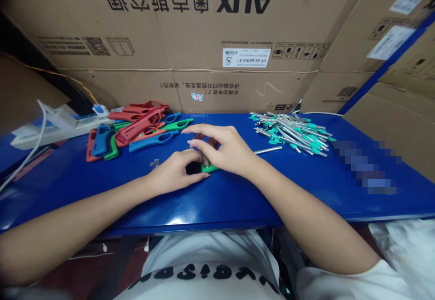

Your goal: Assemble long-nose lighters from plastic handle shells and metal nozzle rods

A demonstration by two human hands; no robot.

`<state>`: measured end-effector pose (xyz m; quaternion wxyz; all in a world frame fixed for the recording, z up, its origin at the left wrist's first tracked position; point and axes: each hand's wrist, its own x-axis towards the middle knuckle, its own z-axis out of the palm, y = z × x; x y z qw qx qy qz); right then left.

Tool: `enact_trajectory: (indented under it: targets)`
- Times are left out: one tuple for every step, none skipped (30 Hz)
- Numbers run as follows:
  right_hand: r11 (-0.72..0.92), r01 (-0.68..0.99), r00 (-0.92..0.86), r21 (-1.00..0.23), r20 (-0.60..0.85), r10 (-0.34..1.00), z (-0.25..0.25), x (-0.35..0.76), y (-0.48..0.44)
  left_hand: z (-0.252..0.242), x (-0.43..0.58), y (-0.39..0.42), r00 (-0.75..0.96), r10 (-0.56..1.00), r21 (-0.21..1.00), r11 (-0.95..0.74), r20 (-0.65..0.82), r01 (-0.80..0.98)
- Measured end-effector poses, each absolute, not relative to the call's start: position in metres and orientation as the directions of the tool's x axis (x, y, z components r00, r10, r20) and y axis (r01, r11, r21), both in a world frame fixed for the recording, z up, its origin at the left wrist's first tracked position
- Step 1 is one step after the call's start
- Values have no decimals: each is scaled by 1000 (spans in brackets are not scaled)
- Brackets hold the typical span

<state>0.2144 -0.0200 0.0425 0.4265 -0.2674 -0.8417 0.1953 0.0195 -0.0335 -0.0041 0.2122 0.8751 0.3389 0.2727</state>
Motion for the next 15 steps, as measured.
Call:
enact_trajectory:
  targets:
    - [806, 344, -461, -483, 661, 593, 42, 215, -20, -4, 20, -34, 620, 707, 557, -683, 340, 474]
    - [817, 402, -441, -413, 694, 569, 42, 214, -20, -4, 20, -34, 618, 707, 555, -684, 344, 473]
    - [815, 449, -432, -366, 710, 556, 42, 214, -21, -4, 20, -34, 619, 706, 553, -685, 344, 474]
    - [806, 475, -429, -354, 706, 563, 41, 213, -21, -4, 20, -34, 621, 706, 552, -685, 340, 476]
    - [792, 475, -429, -384, 685, 589, 41, 213, -22, -3, 20, -34, 623, 707, 552, -683, 335, 479]
    - [775, 444, -430, -449, 653, 624, 41, 212, -22, -3, 20, -34, 624, 710, 554, -679, 328, 482]
    - [752, 387, -440, -533, 610, 659, 41, 211, -22, -2, 20, -34, 626, 711, 556, -677, 321, 483]
    - [721, 318, -461, -616, 564, 685, 40, 210, -22, -2, 20, -34, 628, 711, 558, -675, 316, 482]
    - [690, 255, -486, -678, 527, 697, 40, 209, -22, -2, 20, -34, 629, 710, 561, -675, 316, 480]
    - [675, 217, -498, -706, 514, 698, 39, 209, -21, -2, 19, -34, 630, 709, 562, -675, 317, 477]
    - [686, 218, -487, -694, 532, 693, 39, 209, -20, -1, 19, -34, 631, 708, 562, -676, 318, 476]
    - [718, 255, -460, -647, 573, 679, 38, 210, -19, -1, 19, -34, 631, 708, 561, -677, 318, 477]
    - [751, 317, -426, -579, 620, 658, 38, 210, -19, -1, 19, -34, 631, 708, 559, -677, 316, 480]
    - [773, 386, -401, -503, 663, 632, 39, 211, -19, -1, 20, -35, 630, 711, 557, -675, 314, 484]
    - [782, 447, -391, -434, 691, 607, 39, 211, -19, -1, 20, -35, 630, 713, 555, -673, 309, 489]
